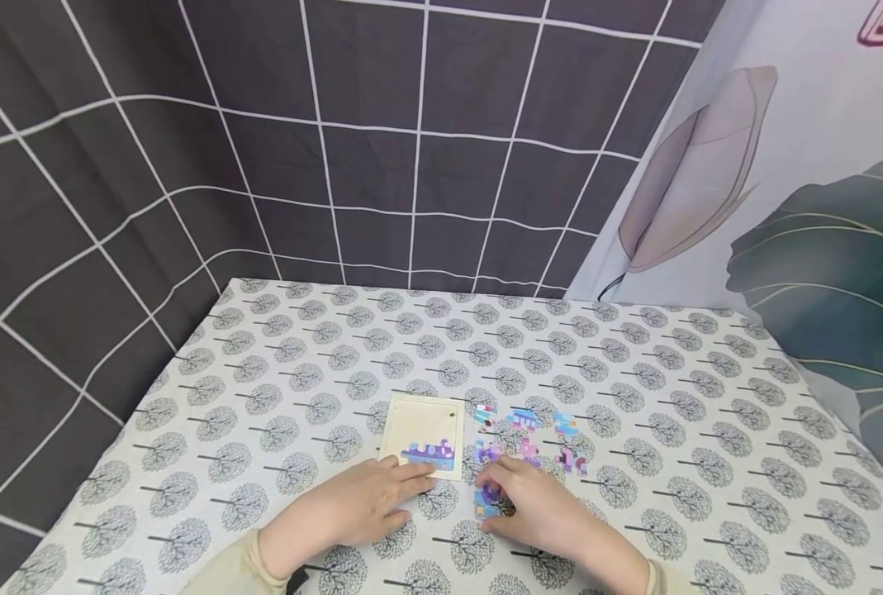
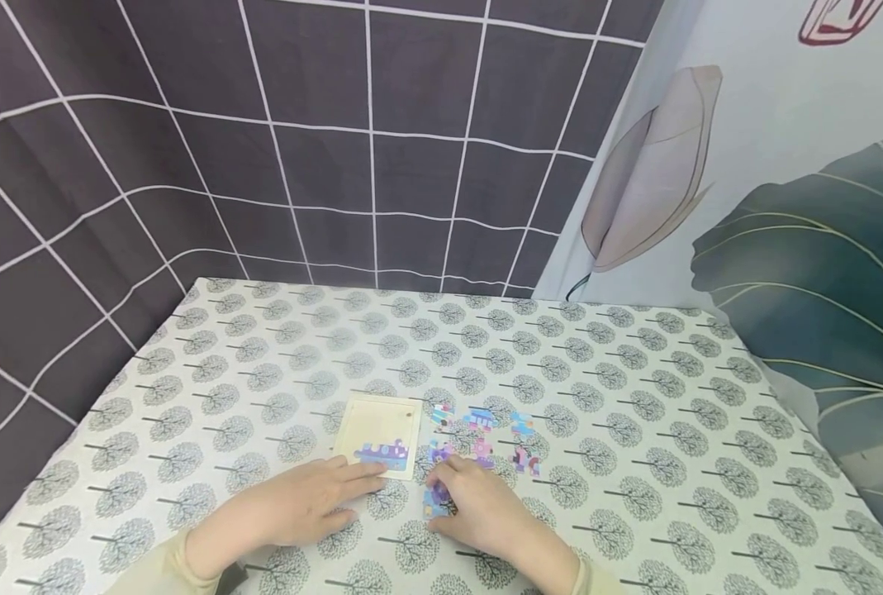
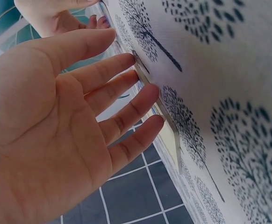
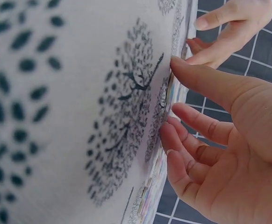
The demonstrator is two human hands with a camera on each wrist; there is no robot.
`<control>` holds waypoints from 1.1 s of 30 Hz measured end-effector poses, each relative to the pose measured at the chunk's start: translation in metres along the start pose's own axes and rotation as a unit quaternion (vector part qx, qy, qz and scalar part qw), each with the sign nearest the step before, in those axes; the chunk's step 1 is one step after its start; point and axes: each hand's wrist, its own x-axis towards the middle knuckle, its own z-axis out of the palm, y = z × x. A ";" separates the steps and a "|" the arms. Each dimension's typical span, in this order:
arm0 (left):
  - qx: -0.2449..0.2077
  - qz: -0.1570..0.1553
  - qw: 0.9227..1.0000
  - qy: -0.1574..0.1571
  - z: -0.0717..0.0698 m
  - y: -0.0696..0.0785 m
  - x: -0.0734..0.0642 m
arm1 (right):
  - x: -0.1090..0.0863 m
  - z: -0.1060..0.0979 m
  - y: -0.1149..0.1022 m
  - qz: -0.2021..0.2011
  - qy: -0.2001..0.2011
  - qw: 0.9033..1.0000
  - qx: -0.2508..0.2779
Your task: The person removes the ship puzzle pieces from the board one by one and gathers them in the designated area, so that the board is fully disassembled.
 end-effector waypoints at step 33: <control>-0.008 0.001 1.000 0.004 0.002 -0.001 0.000 | 0.034 -0.031 0.000 -0.115 0.091 0.987 0.063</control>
